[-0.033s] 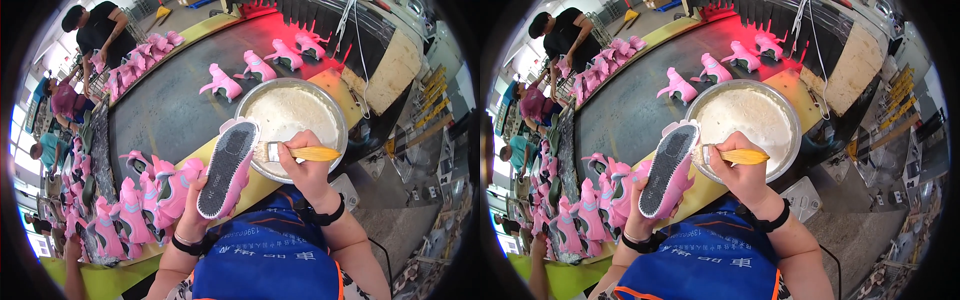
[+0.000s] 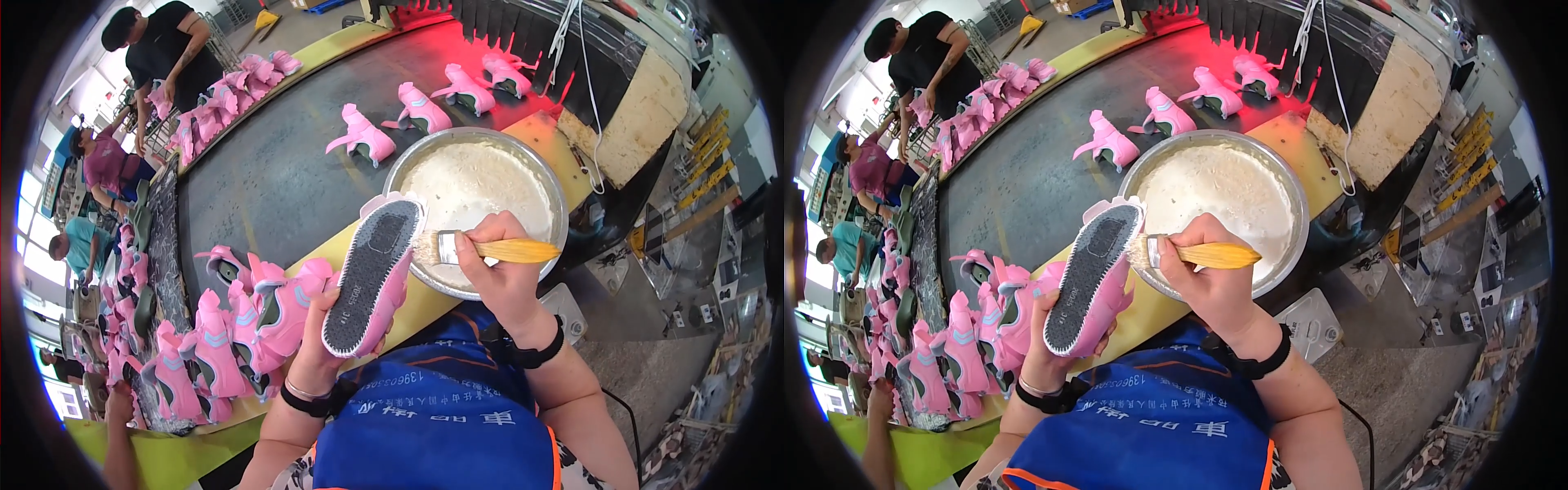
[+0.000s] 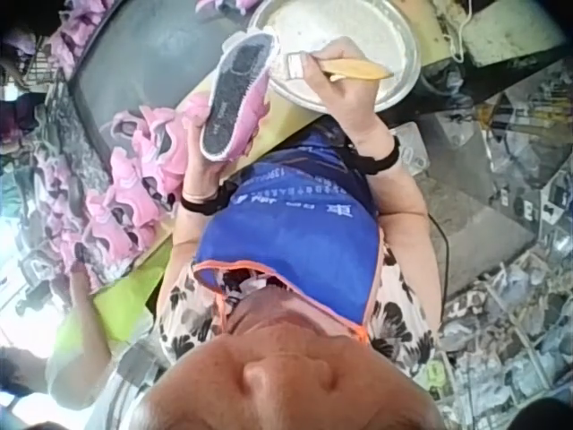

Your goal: Apply adhesive to the soles of shoes using a brush on a manufacturing assembly line.

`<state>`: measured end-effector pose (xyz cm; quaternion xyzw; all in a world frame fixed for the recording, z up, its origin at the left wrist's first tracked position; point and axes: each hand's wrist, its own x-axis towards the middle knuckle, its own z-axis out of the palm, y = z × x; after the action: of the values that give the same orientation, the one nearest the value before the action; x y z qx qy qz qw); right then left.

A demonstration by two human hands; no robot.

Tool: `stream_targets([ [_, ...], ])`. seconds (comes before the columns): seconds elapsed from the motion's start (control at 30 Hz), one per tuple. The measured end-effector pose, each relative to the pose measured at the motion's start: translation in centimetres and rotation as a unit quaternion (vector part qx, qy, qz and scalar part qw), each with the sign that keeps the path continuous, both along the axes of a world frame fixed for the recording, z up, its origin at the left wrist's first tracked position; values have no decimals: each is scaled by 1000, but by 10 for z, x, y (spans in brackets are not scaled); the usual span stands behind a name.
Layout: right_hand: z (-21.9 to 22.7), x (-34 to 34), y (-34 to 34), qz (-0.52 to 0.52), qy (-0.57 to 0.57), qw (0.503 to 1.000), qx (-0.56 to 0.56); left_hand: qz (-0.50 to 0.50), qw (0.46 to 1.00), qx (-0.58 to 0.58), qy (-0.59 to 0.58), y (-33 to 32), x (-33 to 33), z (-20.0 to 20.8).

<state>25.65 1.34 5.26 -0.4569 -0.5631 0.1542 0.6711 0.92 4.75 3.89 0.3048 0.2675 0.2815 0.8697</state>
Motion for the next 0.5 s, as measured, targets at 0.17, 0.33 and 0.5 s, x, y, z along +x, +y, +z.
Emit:
stream_targets([
  [0.17, 9, 11, -5, 31, 94, 995, 15, 14, 996, -51, -65, 1, -1, -4],
  [0.33, 1, 26, -4, -56, 244, 968, 2, 22, 982, -100, -160, 10, -4, -1],
  [0.5, -38, 42, -9, -113, 226, 966, -52, 45, 983, -80, -159, 28, -22, 19],
])
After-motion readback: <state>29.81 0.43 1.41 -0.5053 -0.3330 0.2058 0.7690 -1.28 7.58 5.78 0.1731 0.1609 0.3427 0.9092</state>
